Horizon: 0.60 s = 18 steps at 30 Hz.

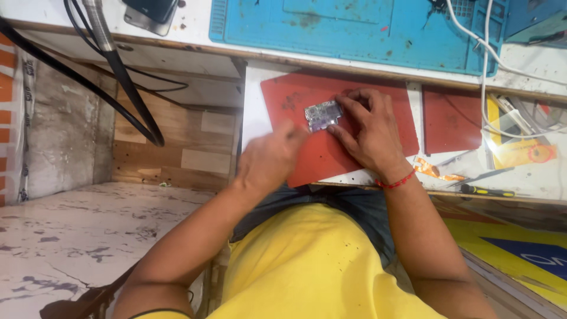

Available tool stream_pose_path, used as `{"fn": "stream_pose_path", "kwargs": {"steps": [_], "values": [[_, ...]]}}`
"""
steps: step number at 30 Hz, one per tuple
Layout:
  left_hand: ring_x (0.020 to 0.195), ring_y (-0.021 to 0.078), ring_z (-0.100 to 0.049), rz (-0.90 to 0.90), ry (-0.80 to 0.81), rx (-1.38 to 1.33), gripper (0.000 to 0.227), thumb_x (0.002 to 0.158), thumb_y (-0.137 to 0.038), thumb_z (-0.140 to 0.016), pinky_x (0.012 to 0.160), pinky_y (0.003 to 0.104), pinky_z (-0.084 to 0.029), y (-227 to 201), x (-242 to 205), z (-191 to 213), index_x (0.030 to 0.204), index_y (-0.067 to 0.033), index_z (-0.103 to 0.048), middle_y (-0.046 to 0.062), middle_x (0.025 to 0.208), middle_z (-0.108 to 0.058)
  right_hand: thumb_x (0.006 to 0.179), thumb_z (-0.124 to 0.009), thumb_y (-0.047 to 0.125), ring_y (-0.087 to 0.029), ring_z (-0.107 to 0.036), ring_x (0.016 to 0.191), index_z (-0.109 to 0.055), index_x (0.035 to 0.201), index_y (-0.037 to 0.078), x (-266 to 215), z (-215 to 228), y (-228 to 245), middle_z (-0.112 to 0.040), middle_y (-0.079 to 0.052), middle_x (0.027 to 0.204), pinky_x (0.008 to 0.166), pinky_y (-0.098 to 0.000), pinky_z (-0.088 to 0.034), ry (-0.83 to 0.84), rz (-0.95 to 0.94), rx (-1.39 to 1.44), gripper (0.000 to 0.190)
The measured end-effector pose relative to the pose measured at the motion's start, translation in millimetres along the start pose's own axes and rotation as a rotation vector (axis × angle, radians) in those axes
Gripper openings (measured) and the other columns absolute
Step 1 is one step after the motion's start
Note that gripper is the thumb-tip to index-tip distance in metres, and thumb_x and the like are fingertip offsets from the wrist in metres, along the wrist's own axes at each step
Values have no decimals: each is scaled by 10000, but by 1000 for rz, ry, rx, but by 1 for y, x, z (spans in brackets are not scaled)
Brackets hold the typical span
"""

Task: The person repeatedly rubs a small transparent electronic component on a red mat using a purple-handled tool. The person holds the component with one hand and scrubs its surface with the other, occasionally repositioning the item on the mat.

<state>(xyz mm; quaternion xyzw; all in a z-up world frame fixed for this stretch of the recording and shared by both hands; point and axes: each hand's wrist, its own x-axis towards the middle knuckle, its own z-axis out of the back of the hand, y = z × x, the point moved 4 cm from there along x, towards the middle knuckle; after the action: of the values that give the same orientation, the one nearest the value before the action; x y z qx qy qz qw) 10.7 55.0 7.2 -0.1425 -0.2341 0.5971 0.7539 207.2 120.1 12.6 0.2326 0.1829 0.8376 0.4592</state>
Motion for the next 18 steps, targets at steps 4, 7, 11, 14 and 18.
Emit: {"fn": "stream_pose_path", "kwargs": {"steps": [4, 7, 11, 14, 18], "values": [[686, 311, -714, -21, -55, -24, 199, 929, -97, -640, 560, 441, -558, -2, 2, 1, 1090, -124, -754, 73, 1005, -669, 825, -861, 197, -350, -539, 1156, -691, 1317, 80, -1, 2, -1, -605, -122, 1265, 994, -457, -489, 16, -10, 5, 534], [655, 303, -707, -78, 58, 36, 172, 965, -116, -642, 545, 452, -547, -5, 12, 0, 1098, -112, -751, 81, 976, -659, 824, -861, 200, -352, -537, 1163, -691, 1313, 84, 1, 2, 0, -603, -122, 1279, 998, -455, -488, -4, -9, 12, 531], [698, 312, -715, -2, -51, -70, 193, 934, -104, -642, 578, 444, -560, -5, 14, 5, 1078, -156, -760, 51, 994, -675, 821, -864, 207, -352, -540, 1176, -692, 1318, 84, -2, 1, -2, -600, -118, 1278, 1007, -460, -489, 1, -17, 9, 540], [597, 321, -686, -65, 124, 41, 216, 954, -136, -656, 514, 488, -526, -7, 14, -4, 1137, -146, -771, 101, 909, -635, 810, -863, 206, -359, -538, 1175, -693, 1309, 77, 0, 1, -3, -601, -121, 1276, 1003, -458, -490, -5, -22, 22, 542], [693, 321, -705, 6, -45, -23, 222, 912, -72, -619, 582, 458, -553, 4, 12, -2, 1078, -130, -755, 76, 1030, -666, 823, -876, 240, -352, -544, 1155, -695, 1285, 75, 0, -1, -3, -606, -124, 1252, 978, -453, -492, 7, -36, 15, 523]]}}
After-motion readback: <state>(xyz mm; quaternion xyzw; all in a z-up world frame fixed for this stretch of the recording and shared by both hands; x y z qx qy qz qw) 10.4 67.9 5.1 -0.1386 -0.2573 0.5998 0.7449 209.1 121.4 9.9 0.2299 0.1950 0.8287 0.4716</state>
